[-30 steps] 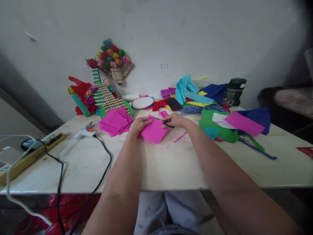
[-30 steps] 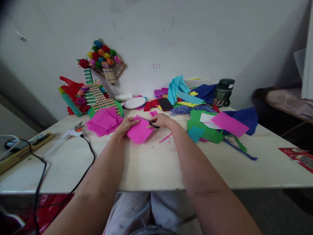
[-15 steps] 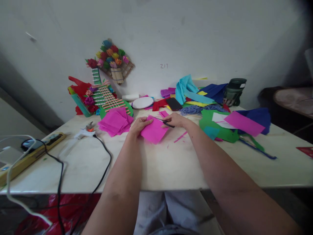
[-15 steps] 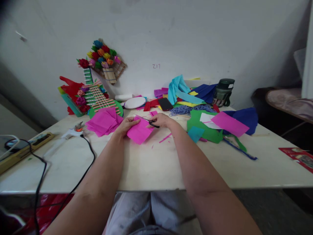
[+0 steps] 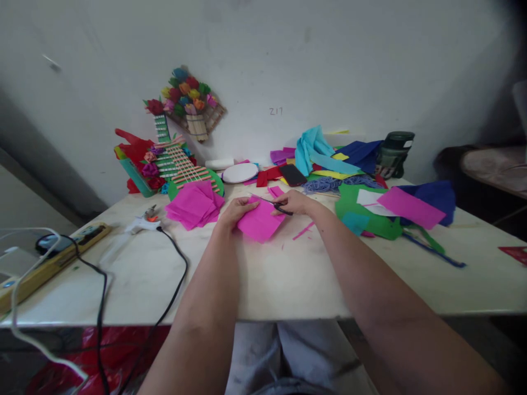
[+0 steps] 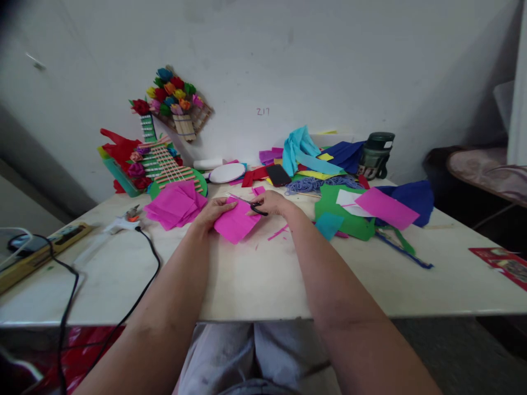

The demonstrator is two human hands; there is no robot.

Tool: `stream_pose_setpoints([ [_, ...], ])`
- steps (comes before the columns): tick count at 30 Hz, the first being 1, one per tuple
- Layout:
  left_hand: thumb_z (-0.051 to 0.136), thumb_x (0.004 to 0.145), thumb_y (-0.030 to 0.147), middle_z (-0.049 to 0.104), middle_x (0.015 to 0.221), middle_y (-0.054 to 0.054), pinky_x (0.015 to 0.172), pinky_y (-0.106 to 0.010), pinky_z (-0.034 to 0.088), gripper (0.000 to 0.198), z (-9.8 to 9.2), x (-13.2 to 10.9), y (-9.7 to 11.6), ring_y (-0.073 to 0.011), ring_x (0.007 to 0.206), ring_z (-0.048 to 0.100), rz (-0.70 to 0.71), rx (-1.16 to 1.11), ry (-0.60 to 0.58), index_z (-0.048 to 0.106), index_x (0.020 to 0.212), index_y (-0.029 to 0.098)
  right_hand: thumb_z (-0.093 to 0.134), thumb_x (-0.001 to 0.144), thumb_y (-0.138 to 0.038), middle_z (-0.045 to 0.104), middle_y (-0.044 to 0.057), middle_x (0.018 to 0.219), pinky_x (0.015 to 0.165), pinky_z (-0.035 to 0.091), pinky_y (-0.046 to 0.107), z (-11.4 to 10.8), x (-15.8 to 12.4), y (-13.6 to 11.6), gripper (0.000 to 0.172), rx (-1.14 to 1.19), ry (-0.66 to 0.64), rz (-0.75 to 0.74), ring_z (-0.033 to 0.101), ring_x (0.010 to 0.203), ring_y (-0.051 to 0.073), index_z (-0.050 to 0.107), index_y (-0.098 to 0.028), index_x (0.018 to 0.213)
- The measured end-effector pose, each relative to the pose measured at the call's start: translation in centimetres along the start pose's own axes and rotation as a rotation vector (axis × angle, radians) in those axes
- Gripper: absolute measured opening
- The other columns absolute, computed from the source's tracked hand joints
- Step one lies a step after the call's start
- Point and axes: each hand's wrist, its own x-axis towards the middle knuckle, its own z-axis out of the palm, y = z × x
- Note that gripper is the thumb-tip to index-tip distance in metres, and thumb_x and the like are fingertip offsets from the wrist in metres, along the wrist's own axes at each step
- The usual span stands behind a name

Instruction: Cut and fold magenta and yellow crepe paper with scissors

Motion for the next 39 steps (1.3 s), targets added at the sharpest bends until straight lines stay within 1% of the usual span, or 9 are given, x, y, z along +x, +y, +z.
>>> stream_pose_setpoints([
  [6, 0.073, 0.058, 0.041, 0.066, 0.068, -0.007, 0.049, -0.024, 0.044, 0.038, -0.2, 0.2, -0.2, -0.0142, 0.051, 0.058, 0.006, 0.027, 0.017, 0.066, 0.081, 0.011, 0.065, 0.058, -0.052, 0.051, -0.004, 0.059, 0.052, 0.029, 0.022, 0.0, 0.0, -0.1, 0.048, 0.044, 0.024, 0.002, 0.042, 0.056, 0.010, 0.070, -0.021, 0.094],
  [9, 0.073, 0.058, 0.039, 0.066, 0.068, -0.007, 0.049, -0.025, 0.045, 0.037, -0.2, 0.2, -0.2, -0.0142, 0.051, 0.058, 0.009, 0.009, 0.017, 0.066, 0.080, 0.011, 0.064, 0.060, -0.051, 0.051, -0.004, 0.058, 0.053, 0.029, 0.022, 0.0, -0.1, -0.4, 0.044, 0.059, -0.006, -0.014, 0.042, 0.056, 0.010, 0.070, -0.021, 0.092],
  [13, 0.074, 0.058, 0.037, 0.066, 0.069, -0.008, 0.054, -0.026, 0.048, 0.037, -0.1, 0.1, -0.1, -0.0147, 0.053, 0.059, 0.012, -0.028, 0.006, 0.066, 0.083, 0.010, 0.062, 0.063, -0.051, 0.053, -0.003, 0.059, 0.054, 0.029, 0.022, -0.2, -0.2, -0.7, 0.042, 0.013, -0.027, -0.030, 0.044, 0.058, 0.011, 0.070, -0.020, 0.091],
  [16, 0.074, 0.059, 0.036, 0.067, 0.073, -0.008, 0.057, -0.027, 0.049, 0.037, -0.1, 0.2, -0.2, -0.0158, 0.057, 0.061, 0.016, -0.025, -0.009, 0.066, 0.085, 0.011, 0.061, 0.063, -0.051, 0.054, -0.003, 0.061, 0.054, 0.030, 0.022, -0.3, -0.3, -1.0, 0.043, -0.029, -0.024, -0.036, 0.045, 0.058, 0.011, 0.070, -0.020, 0.092],
  [20, 0.073, 0.059, 0.036, 0.067, 0.073, -0.008, 0.058, -0.028, 0.049, 0.037, -0.3, 0.5, -0.4, -0.0158, 0.059, 0.061, 0.025, -0.009, -0.025, 0.066, 0.085, 0.011, 0.061, 0.065, -0.050, 0.056, -0.002, 0.061, 0.054, 0.029, 0.022, -0.3, -0.3, -1.2, 0.042, -0.067, -0.005, -0.016, 0.046, 0.058, 0.011, 0.070, -0.020, 0.092],
  [25, 0.073, 0.059, 0.037, 0.066, 0.071, -0.007, 0.057, -0.027, 0.048, 0.037, -0.4, 0.6, -0.6, -0.0153, 0.058, 0.060, 0.031, -0.001, -0.033, 0.066, 0.085, 0.011, 0.062, 0.064, -0.049, 0.057, -0.002, 0.061, 0.054, 0.029, 0.023, -0.1, -0.2, -1.0, 0.040, -0.053, 0.010, -0.006, 0.046, 0.057, 0.011, 0.070, -0.020, 0.090],
  [30, 0.073, 0.058, 0.038, 0.066, 0.068, -0.006, 0.052, -0.025, 0.046, 0.036, -0.1, 0.3, -0.2, -0.0140, 0.053, 0.059, 0.000, 0.013, -0.004, 0.066, 0.082, 0.012, 0.064, 0.061, -0.050, 0.055, -0.003, 0.058, 0.052, 0.028, 0.022, 0.2, 0.2, -0.2, 0.044, -0.003, 0.031, -0.012, 0.044, 0.055, 0.010, 0.070, -0.019, 0.092],
  [34, 0.074, 0.058, 0.038, 0.066, 0.066, -0.006, 0.050, -0.024, 0.046, 0.036, 0.2, 0.0, 0.1, -0.0132, 0.051, 0.058, -0.020, 0.012, 0.019, 0.065, 0.080, 0.011, 0.064, 0.061, -0.047, 0.054, -0.003, 0.058, 0.051, 0.028, 0.021, 0.4, 0.2, 0.0, 0.043, 0.029, 0.048, -0.013, 0.042, 0.053, 0.009, 0.070, -0.018, 0.092],
  [39, 0.074, 0.058, 0.037, 0.067, 0.070, -0.006, 0.054, -0.026, 0.047, 0.036, 0.1, 0.1, 0.0, -0.0138, 0.054, 0.059, -0.008, -0.015, -0.007, 0.066, 0.082, 0.012, 0.063, 0.063, -0.049, 0.055, -0.003, 0.059, 0.052, 0.027, 0.022, 0.1, 0.0, -0.7, 0.042, -0.021, 0.026, -0.039, 0.043, 0.055, 0.010, 0.070, -0.019, 0.091],
])
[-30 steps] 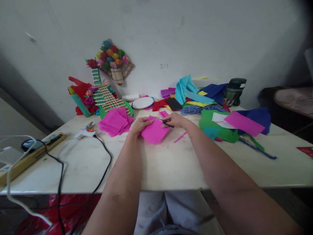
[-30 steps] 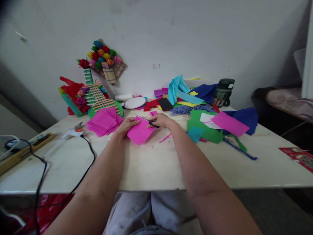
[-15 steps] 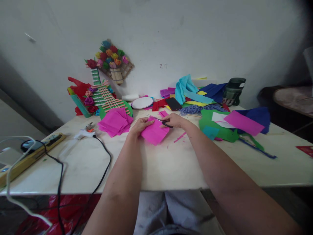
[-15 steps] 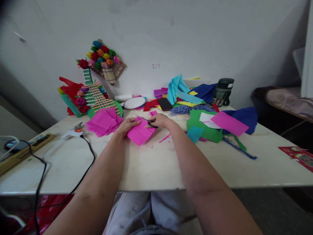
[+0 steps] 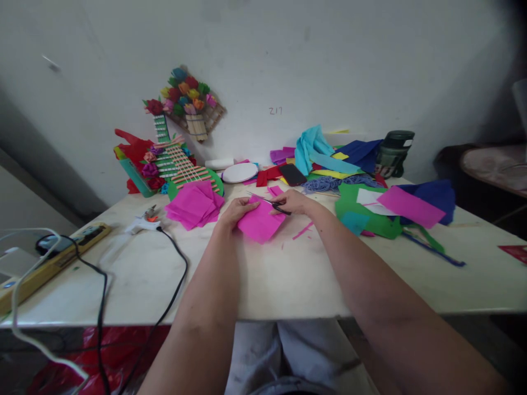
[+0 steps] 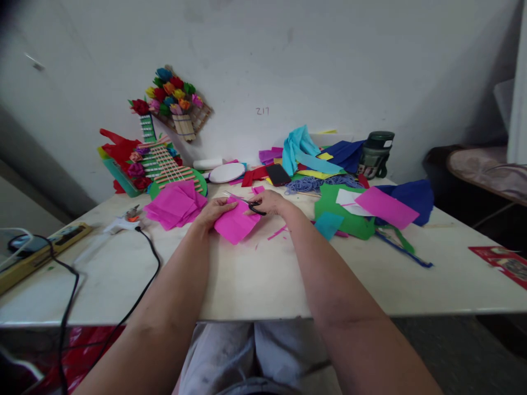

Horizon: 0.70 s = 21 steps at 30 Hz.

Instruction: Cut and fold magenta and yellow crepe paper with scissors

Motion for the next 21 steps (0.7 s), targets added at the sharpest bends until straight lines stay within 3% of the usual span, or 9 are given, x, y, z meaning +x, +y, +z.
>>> stream_pose_setpoints([
  [9, 0.075, 0.056, 0.037, 0.068, 0.074, -0.010, 0.060, -0.029, 0.049, 0.042, 0.05, 0.34, -0.30, -0.0173, 0.061, 0.062, 0.032, 0.030, -0.052, 0.067, 0.088, 0.011, 0.061, 0.064, -0.050, 0.057, -0.002, 0.061, 0.052, 0.027, 0.021, -0.17, -0.17, -0.71, 0.041, -0.074, 0.018, 0.029, 0.045, 0.058, 0.011, 0.070, -0.021, 0.092],
  [21, 0.075, 0.055, 0.039, 0.066, 0.069, -0.008, 0.053, -0.026, 0.047, 0.040, 0.23, 0.18, -0.06, -0.0147, 0.054, 0.059, 0.009, 0.034, -0.020, 0.066, 0.081, 0.011, 0.064, 0.060, -0.051, 0.056, -0.002, 0.060, 0.052, 0.029, 0.022, 0.36, 0.29, 0.23, 0.046, 0.004, 0.064, 0.030, 0.046, 0.058, 0.011, 0.070, -0.017, 0.091],
])
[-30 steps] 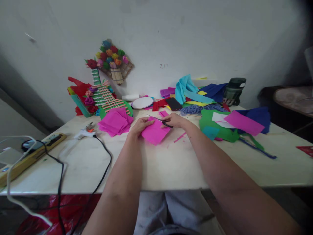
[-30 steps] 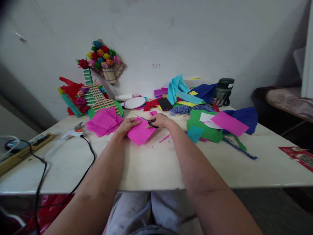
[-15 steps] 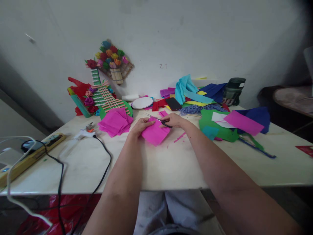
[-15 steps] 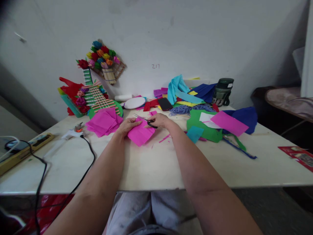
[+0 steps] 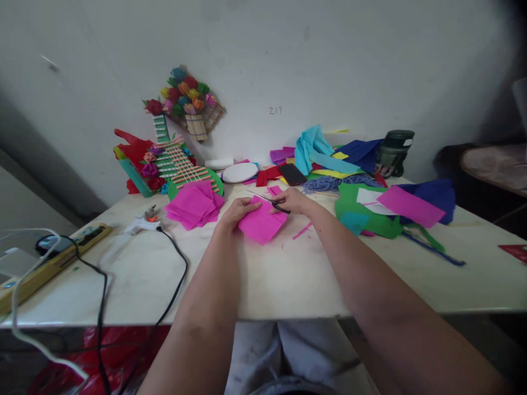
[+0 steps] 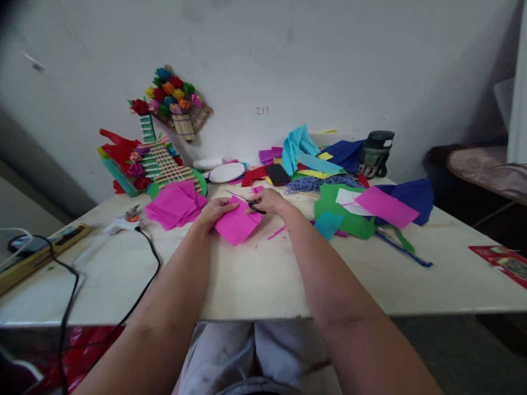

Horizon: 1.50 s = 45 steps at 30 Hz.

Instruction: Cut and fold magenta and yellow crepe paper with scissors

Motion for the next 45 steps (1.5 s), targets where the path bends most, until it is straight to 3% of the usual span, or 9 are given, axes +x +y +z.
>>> stream_pose_setpoints([
  [5, 0.075, 0.055, 0.039, 0.066, 0.067, -0.007, 0.051, -0.025, 0.046, 0.039, 0.0, -0.1, 0.0, -0.0142, 0.052, 0.058, 0.010, -0.019, 0.029, 0.065, 0.079, 0.011, 0.061, 0.062, -0.051, 0.060, -0.002, 0.064, 0.052, 0.033, 0.021, -0.3, 0.0, 0.4, 0.044, 0.060, 0.018, 0.046, 0.050, 0.058, 0.011, 0.070, -0.018, 0.091],
  [10, 0.073, 0.055, 0.043, 0.065, 0.066, -0.006, 0.050, -0.025, 0.045, 0.042, -0.5, 0.4, -0.3, -0.0137, 0.051, 0.057, 0.112, -0.014, 0.153, 0.064, 0.081, 0.011, 0.056, 0.065, -0.058, 0.060, 0.000, 0.057, 0.049, 0.035, 0.023, -1.5, -0.7, 1.0, 0.050, -0.082, 0.088, 0.327, 0.052, 0.046, 0.011, 0.068, -0.020, 0.096],
  [14, 0.072, 0.055, 0.045, 0.065, 0.066, -0.004, 0.052, -0.024, 0.045, 0.042, -0.7, 0.7, -0.4, -0.0130, 0.053, 0.057, 0.197, -0.034, 0.286, 0.064, 0.080, 0.012, 0.054, 0.066, -0.059, 0.062, 0.003, 0.055, 0.050, 0.036, 0.024, -2.0, -1.0, 1.0, 0.047, -0.303, 0.118, 0.488, 0.056, 0.051, 0.015, 0.070, -0.020, 0.087],
  [22, 0.073, 0.054, 0.043, 0.064, 0.067, -0.004, 0.053, -0.023, 0.045, 0.042, -0.7, 0.8, -0.2, -0.0117, 0.055, 0.056, 0.246, -0.057, 0.371, 0.064, 0.081, 0.012, 0.055, 0.066, -0.055, 0.068, 0.008, 0.081, 0.058, 0.037, 0.026, -1.8, -1.4, -0.1, 0.039, -0.553, 0.064, 0.411, 0.059, 0.077, 0.020, 0.072, -0.023, 0.082],
  [37, 0.073, 0.052, 0.044, 0.065, 0.069, -0.003, 0.056, -0.023, 0.045, 0.042, -0.7, 0.9, -0.2, -0.0113, 0.056, 0.056, 0.279, -0.110, 0.460, 0.065, 0.079, 0.012, 0.057, 0.066, -0.045, 0.067, 0.009, 0.088, 0.059, 0.036, 0.027, -1.3, -1.3, -0.9, 0.034, -0.575, 0.016, 0.359, 0.059, 0.080, 0.022, 0.071, -0.023, 0.089],
  [42, 0.075, 0.051, 0.043, 0.064, 0.066, -0.002, 0.053, -0.022, 0.044, 0.042, -0.8, 0.9, -0.1, -0.0100, 0.054, 0.055, 0.289, -0.162, 0.469, 0.065, 0.078, 0.012, 0.064, 0.060, -0.036, 0.067, 0.005, 0.081, 0.057, 0.037, 0.025, -1.3, -0.9, 0.4, 0.030, -0.401, -0.102, 0.271, 0.059, 0.074, 0.020, 0.071, -0.024, 0.087],
  [45, 0.075, 0.050, 0.042, 0.064, 0.066, -0.002, 0.055, -0.023, 0.045, 0.044, -0.7, 0.9, 0.0, -0.0101, 0.054, 0.055, 0.286, -0.190, 0.449, 0.065, 0.080, 0.012, 0.061, 0.066, -0.036, 0.068, 0.004, 0.085, 0.062, 0.040, 0.024, -1.3, -0.7, 0.6, 0.029, -0.108, 0.027, 0.241, 0.059, 0.077, 0.018, 0.069, -0.020, 0.089],
])
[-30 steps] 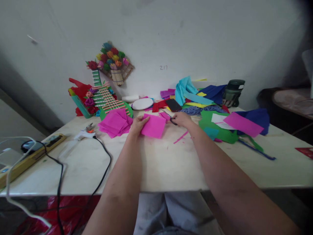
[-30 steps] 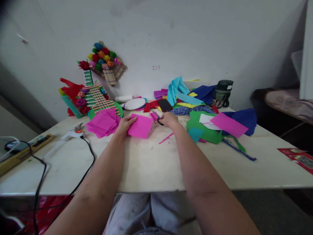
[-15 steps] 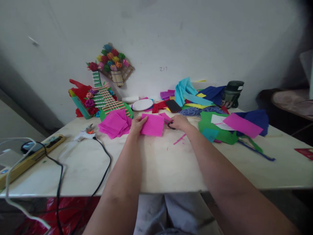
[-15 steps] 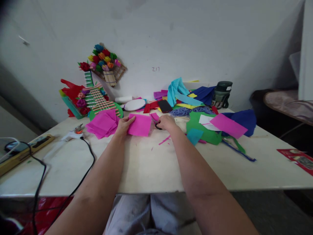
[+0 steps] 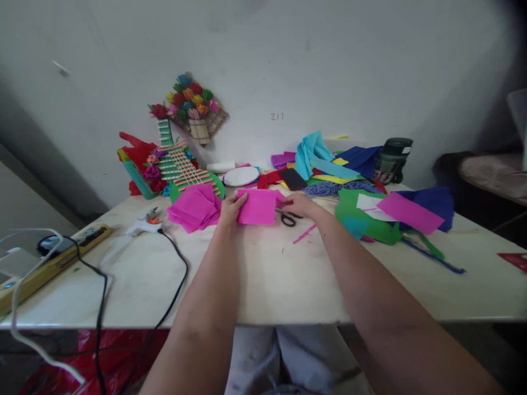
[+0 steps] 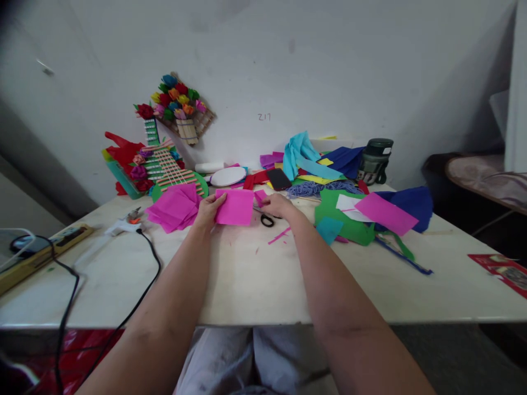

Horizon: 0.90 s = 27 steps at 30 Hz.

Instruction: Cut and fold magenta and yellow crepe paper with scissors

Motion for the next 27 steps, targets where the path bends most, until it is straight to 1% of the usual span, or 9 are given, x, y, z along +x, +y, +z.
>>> stream_pose_setpoints([
  [2, 0.075, 0.051, 0.043, 0.064, 0.068, -0.002, 0.056, -0.023, 0.045, 0.045, 0.1, -0.1, 0.0, -0.0107, 0.056, 0.056, 0.001, -0.013, -0.015, 0.065, 0.081, 0.012, 0.054, 0.073, -0.041, 0.067, 0.006, 0.088, 0.063, 0.041, 0.023, 0.0, -0.1, -0.5, 0.034, 0.283, 0.069, 0.013, 0.059, 0.077, 0.017, 0.067, -0.015, 0.091],
  [5, 0.075, 0.052, 0.041, 0.064, 0.067, -0.003, 0.056, -0.023, 0.046, 0.043, 0.3, -0.1, 0.0, -0.0112, 0.056, 0.056, 0.001, -0.023, -0.035, 0.065, 0.081, 0.012, 0.049, 0.077, -0.047, 0.067, 0.008, 0.085, 0.058, 0.042, 0.022, 0.4, -0.2, -1.6, 0.040, 0.655, 0.068, 0.044, 0.059, 0.070, 0.013, 0.064, -0.013, 0.091],
  [6, 0.075, 0.052, 0.041, 0.064, 0.067, -0.002, 0.055, -0.023, 0.046, 0.041, 0.4, -0.1, 0.0, -0.0111, 0.055, 0.056, -0.004, -0.026, -0.044, 0.065, 0.080, 0.012, 0.053, 0.076, -0.046, 0.067, 0.007, 0.083, 0.056, 0.042, 0.021, 0.7, -0.2, -2.0, 0.037, 0.733, 0.055, 0.047, 0.059, 0.067, 0.012, 0.064, -0.013, 0.089],
  [8, 0.075, 0.052, 0.039, 0.064, 0.065, -0.002, 0.055, -0.023, 0.046, 0.039, 0.6, -0.2, 0.0, -0.0109, 0.054, 0.056, -0.012, -0.038, -0.066, 0.064, 0.078, 0.012, 0.063, 0.070, -0.036, 0.066, 0.003, 0.072, 0.050, 0.040, 0.019, 1.3, 0.0, -2.5, 0.025, 0.833, 0.070, 0.089, 0.056, 0.056, 0.009, 0.063, -0.014, 0.080],
  [10, 0.076, 0.052, 0.038, 0.064, 0.065, -0.002, 0.054, -0.022, 0.046, 0.038, 0.7, -0.2, 0.1, -0.0105, 0.054, 0.056, -0.011, -0.057, -0.080, 0.065, 0.077, 0.012, 0.066, 0.068, -0.027, 0.061, 0.000, 0.058, 0.043, 0.037, 0.018, 1.9, 0.3, -2.9, 0.015, 0.904, 0.144, 0.159, 0.050, 0.046, 0.007, 0.060, -0.013, 0.067],
  [12, 0.076, 0.051, 0.037, 0.063, 0.063, -0.002, 0.053, -0.022, 0.045, 0.037, 0.8, -0.3, 0.1, -0.0102, 0.053, 0.056, -0.012, -0.070, -0.085, 0.065, 0.077, 0.012, 0.064, 0.070, -0.023, 0.056, -0.003, 0.049, 0.039, 0.034, 0.017, 2.3, 0.5, -3.1, 0.017, 0.950, 0.193, 0.191, 0.046, 0.040, 0.006, 0.056, -0.014, 0.058],
  [14, 0.077, 0.051, 0.037, 0.063, 0.062, -0.002, 0.052, -0.022, 0.045, 0.037, 0.9, -0.3, 0.2, -0.0102, 0.052, 0.055, -0.018, -0.074, -0.086, 0.065, 0.076, 0.012, 0.062, 0.072, -0.023, 0.054, -0.003, 0.045, 0.037, 0.033, 0.017, 2.4, 0.5, -3.1, 0.020, 0.982, 0.205, 0.191, 0.044, 0.037, 0.006, 0.054, -0.014, 0.055],
  [20, 0.077, 0.052, 0.035, 0.064, 0.062, -0.002, 0.052, -0.022, 0.044, 0.033, 1.0, -0.6, 0.4, -0.0103, 0.051, 0.055, -0.047, -0.094, -0.092, 0.066, 0.074, 0.013, 0.060, 0.073, -0.024, 0.056, -0.002, 0.046, 0.036, 0.035, 0.018, 2.4, 0.4, -2.8, 0.019, 1.096, 0.184, 0.177, 0.047, 0.038, 0.008, 0.055, -0.014, 0.058],
  [27, 0.077, 0.052, 0.034, 0.064, 0.062, -0.002, 0.050, -0.022, 0.043, 0.032, 1.0, -0.5, 0.3, -0.0106, 0.051, 0.055, -0.080, -0.093, -0.075, 0.065, 0.072, 0.012, 0.056, 0.076, -0.025, 0.057, -0.001, 0.048, 0.037, 0.036, 0.019, 2.5, 0.3, -3.0, 0.017, 1.140, 0.193, 0.203, 0.050, 0.039, 0.009, 0.055, -0.014, 0.063],
])
